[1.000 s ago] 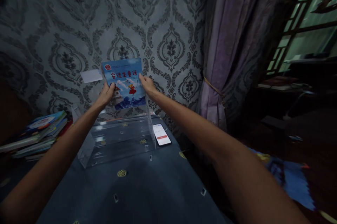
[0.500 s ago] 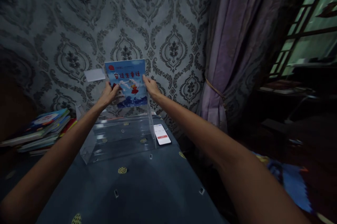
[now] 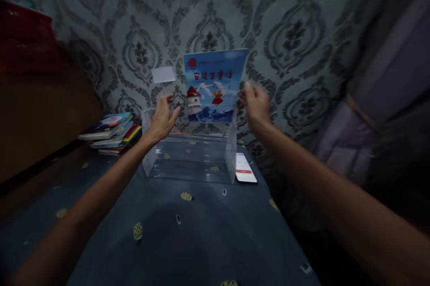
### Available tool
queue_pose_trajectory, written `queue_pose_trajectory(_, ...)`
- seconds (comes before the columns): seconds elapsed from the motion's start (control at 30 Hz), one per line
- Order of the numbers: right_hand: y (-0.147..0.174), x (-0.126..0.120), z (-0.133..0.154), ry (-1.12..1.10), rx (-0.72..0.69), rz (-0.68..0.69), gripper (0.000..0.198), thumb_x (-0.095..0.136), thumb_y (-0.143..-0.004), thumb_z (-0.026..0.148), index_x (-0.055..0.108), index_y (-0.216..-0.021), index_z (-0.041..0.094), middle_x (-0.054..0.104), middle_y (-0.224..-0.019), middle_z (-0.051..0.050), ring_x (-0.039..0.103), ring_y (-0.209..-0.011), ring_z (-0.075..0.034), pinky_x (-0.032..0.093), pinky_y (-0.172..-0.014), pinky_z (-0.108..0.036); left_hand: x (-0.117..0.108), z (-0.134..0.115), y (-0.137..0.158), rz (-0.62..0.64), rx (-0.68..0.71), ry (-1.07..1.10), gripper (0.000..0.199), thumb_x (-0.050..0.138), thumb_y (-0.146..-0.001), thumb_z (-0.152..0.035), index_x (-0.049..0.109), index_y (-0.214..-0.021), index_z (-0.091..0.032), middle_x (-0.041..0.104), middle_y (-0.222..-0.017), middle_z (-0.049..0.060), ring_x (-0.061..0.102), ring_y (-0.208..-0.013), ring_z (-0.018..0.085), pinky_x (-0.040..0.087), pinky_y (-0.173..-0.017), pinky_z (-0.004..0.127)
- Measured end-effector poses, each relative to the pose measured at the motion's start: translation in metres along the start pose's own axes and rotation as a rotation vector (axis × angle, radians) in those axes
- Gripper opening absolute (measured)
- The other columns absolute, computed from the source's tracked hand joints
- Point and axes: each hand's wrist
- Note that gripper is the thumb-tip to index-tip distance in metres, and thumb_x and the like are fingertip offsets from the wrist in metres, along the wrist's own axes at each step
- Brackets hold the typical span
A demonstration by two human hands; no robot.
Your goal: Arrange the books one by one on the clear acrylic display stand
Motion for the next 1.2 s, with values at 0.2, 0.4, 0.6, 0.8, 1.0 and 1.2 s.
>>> queue_pose_trajectory(0.2,0.13,0.007,0.023,0.015,0.006,-0.168,0.025,0.051,-0.094,0.061,0.068,-0.104,0.046,0.075,-0.103,-0.007,0.071,-0.103,-0.031,0.053,-0.094,-0.054,-0.094,0.084,0.058,0.069,-0.201,-0.462,0.047,0.039,-0.101,-0.038,0.044,-0.14,-0.013,0.054,-0.143,0.021,0.046,-0.137,0.032,0.031,-0.12,0.047)
queue_pose_trajectory(0.4,0.232,0.045,0.015,0.091,0.076,0.289,0.022,0.058,-0.089,0.051,0.072,-0.103,0.042,0.078,-0.1,-0.007,0.074,-0.091,-0.031,0.061,-0.081,-0.049,-0.163,0.179,0.073,0.274,-0.591,-0.695,0.079,0.048,-0.089,-0.066,0.051,-0.136,-0.002,0.046,-0.148,0.038,0.03,-0.147,0.053,0.022,-0.113,0.074)
queue_pose_trajectory(0.6,0.268,0.079,0.007,0.036,0.184,0.44,0.024,0.054,-0.092,0.048,0.073,-0.103,0.039,0.079,-0.101,-0.005,0.075,-0.096,-0.028,0.062,-0.085,-0.045,-0.184,0.205,0.084,0.457,-0.601,-0.746,0.089,0.048,-0.083,-0.08,0.049,-0.143,-0.014,0.048,-0.152,0.029,0.032,-0.149,0.046,0.014,-0.114,0.077)
queue_pose_trajectory(0.8,0.28,0.089,-0.004,-0.006,0.252,0.482,0.026,0.054,-0.091,0.049,0.076,-0.095,0.036,0.08,-0.1,-0.007,0.076,-0.094,-0.029,0.063,-0.084,-0.044,-0.186,0.198,0.09,0.445,-0.558,-0.866,0.08,0.042,-0.089,-0.076,0.055,-0.138,-0.014,0.059,-0.139,0.029,0.047,-0.135,0.047,0.028,-0.112,0.069)
queue_pose_trajectory(1.0,0.282,0.088,-0.006,-0.021,0.293,0.506,0.03,0.053,-0.091,0.051,0.077,-0.091,0.034,0.08,-0.092,-0.007,0.077,-0.088,-0.029,0.063,-0.08,-0.043,-0.166,0.183,0.09,0.419,-0.547,-0.971,0.067,0.038,-0.097,-0.061,0.057,-0.14,-0.013,0.055,-0.135,0.03,0.055,-0.123,0.049,0.039,-0.102,0.063)
queue_pose_trajectory(1.2,0.282,0.085,-0.004,-0.04,0.307,0.532,0.037,0.053,-0.092,0.057,0.078,-0.094,0.029,0.08,-0.088,-0.007,0.076,-0.082,-0.027,0.063,-0.076,-0.038,-0.169,0.166,0.083,0.426,-0.526,-1.025,0.05,0.032,-0.103,-0.04,0.067,-0.124,-0.012,0.063,-0.125,0.025,0.063,-0.113,0.04,0.048,-0.09,0.048)
Point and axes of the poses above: each hand's wrist, its own y-axis away from the middle knuckle, its own x-axis out of the palm, z = x × y
